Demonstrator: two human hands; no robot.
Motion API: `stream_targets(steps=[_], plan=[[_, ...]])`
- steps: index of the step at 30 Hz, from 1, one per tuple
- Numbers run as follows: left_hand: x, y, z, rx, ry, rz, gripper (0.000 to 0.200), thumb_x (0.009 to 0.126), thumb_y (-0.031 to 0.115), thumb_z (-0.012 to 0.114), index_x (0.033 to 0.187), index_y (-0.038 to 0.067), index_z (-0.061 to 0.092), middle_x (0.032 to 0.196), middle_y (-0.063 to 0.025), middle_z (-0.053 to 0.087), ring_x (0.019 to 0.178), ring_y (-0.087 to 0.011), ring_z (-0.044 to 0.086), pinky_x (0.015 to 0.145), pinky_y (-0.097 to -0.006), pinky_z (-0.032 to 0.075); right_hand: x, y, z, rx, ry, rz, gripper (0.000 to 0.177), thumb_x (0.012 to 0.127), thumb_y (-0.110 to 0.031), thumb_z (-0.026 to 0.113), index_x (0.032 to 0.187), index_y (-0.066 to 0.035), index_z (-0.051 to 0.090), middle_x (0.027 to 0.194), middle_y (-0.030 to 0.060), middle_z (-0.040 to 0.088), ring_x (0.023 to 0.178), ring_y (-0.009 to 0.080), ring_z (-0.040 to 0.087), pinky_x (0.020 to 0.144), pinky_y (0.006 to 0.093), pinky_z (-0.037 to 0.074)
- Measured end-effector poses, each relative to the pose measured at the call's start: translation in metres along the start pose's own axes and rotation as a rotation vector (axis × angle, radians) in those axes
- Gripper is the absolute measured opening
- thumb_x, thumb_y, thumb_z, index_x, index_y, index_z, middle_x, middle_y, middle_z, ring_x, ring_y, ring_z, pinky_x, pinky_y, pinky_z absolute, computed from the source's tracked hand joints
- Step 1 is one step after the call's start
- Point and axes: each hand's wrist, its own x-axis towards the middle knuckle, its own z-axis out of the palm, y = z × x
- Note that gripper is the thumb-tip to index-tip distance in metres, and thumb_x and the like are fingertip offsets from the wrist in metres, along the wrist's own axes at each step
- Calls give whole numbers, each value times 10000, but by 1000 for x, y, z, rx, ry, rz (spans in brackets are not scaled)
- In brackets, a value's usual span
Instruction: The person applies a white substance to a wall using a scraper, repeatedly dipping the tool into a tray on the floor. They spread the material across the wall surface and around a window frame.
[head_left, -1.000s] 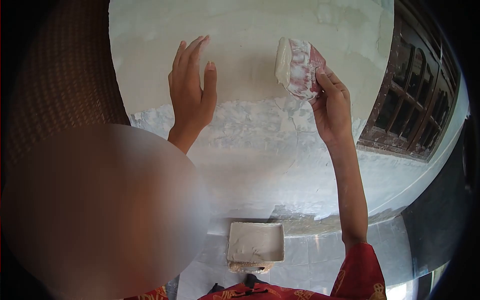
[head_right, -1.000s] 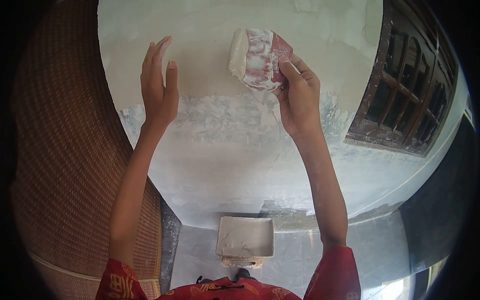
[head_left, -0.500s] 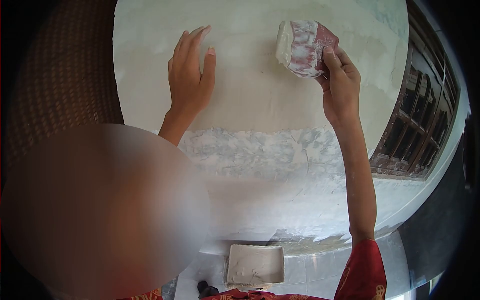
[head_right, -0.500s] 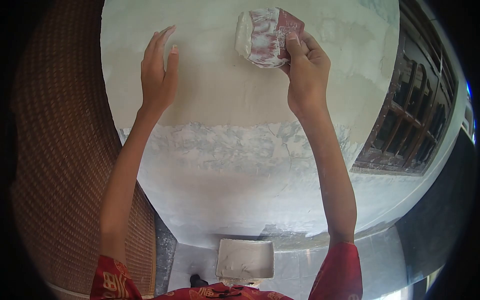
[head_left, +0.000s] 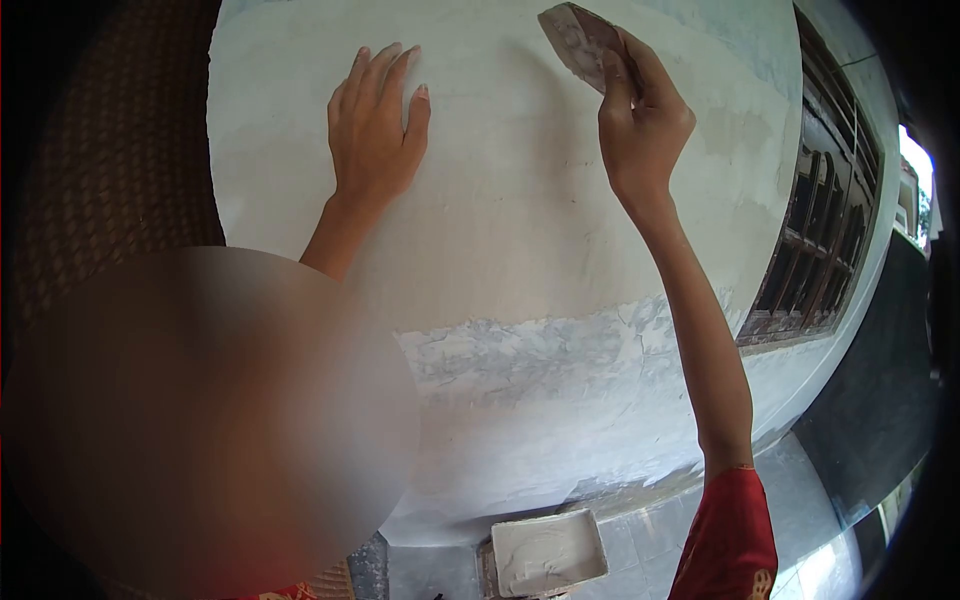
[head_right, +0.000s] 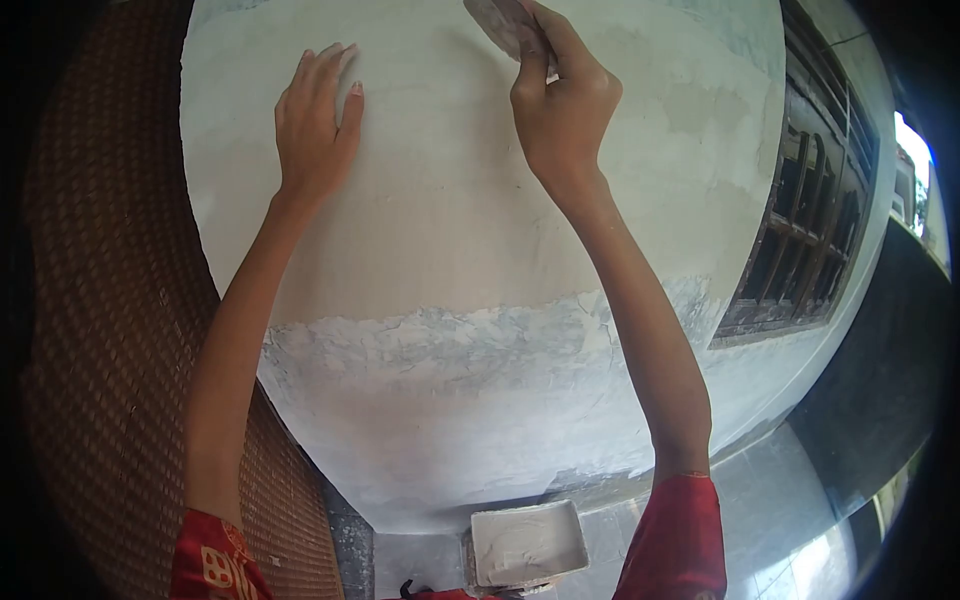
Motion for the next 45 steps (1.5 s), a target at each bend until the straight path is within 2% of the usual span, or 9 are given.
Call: stream_targets(steps=[7, 16, 26, 31, 34, 42, 43, 44, 45], plan=[[17, -9, 8, 170, 42, 2, 479, 1010, 282, 442, 1463, 127, 448, 1526, -105, 415, 1459, -316, 298, 1168, -521, 207, 18, 5, 59, -41, -60, -604, 369, 876, 91, 595, 1172, -98, 707, 1095, 98, 728, 1025, 252, 704, 917, 408, 568], [14, -16, 15, 281, 24, 10, 516, 1024, 328, 400, 1518, 181, 379, 1572, -46, 357, 1478, -278, 258, 1187, -560, 133, 32, 27, 109, -56, -238, -686, 320, 941, 1, 544, 1241, -25, 654, 1247, 190, 661, 1245, 346, 583, 1110, 521, 392], [14, -20, 14, 269, 61, 43, 509, 1010, 307, 418, 1505, 190, 402, 1557, -29, 380, 1463, -269, 290, 1175, -584, 143, 26, 28, 99, -225, -298, -806, 330, 938, 11, 546, 1257, 9, 633, 1202, 228, 671, 1141, 328, 648, 1008, 473, 483], [14, -18, 11, 271, 6, 20, 519, 1027, 270, 369, 1542, 215, 335, 1588, -26, 324, 1488, -250, 240, 1192, -560, 105, 18, 29, 89, -176, -434, -666, 593, 745, 162, 596, 1257, -127, 671, 1310, 103, 620, 1289, 264, 542, 1167, 458, 363], [15, -19, 9, 276, -3, 33, 520, 1023, 266, 377, 1538, 213, 340, 1584, -28, 328, 1486, -250, 244, 1190, -557, 115, 15, 26, 83, -226, -313, -851, 408, 826, 69, 613, 1214, -46, 665, 1080, 127, 726, 934, 254, 716, 841, 363, 580], [30, -24, 7, 191, 50, 57, 474, 1005, 259, 435, 1468, 159, 445, 1510, -58, 424, 1439, -272, 329, 1171, -534, 190, 25, 0, 35, -105, 2, -544, 419, 816, 125, 577, 1167, -89, 660, 953, 105, 730, 781, 278, 693, 663, 321, 577], [35, -25, 9, 190, 93, 43, 468, 1001, 258, 447, 1454, 145, 462, 1495, -67, 443, 1432, -277, 339, 1168, -526, 202, 42, -13, 34, -121, 91, -455, 275, 904, 8, 644, 1167, -57, 695, 870, 76, 743, 775, 150, 711, 647, 255, 536], [40, -27, 12, 188, 132, 29, 462, 996, 257, 458, 1440, 132, 478, 1480, -75, 462, 1425, -283, 349, 1165, -518, 214, 48, -29, 31, -11, 62, -151, 305, 964, -13, 539, 1252, 24, 632, 1068, 238, 711, 981, 255, 708, 851, 402, 566], [43, -29, 17, 185, 135, 29, 462, 996, 257, 458, 1440, 132, 478, 1480, -75, 462, 1425, -283, 349, 1165, -518, 214, 69, -3, 36, 80, 71, -116, 317, 966, -63, 575, 1263, 34, 630, 984, 214, 733, 848, 192, 715, 722, 332, 582]])
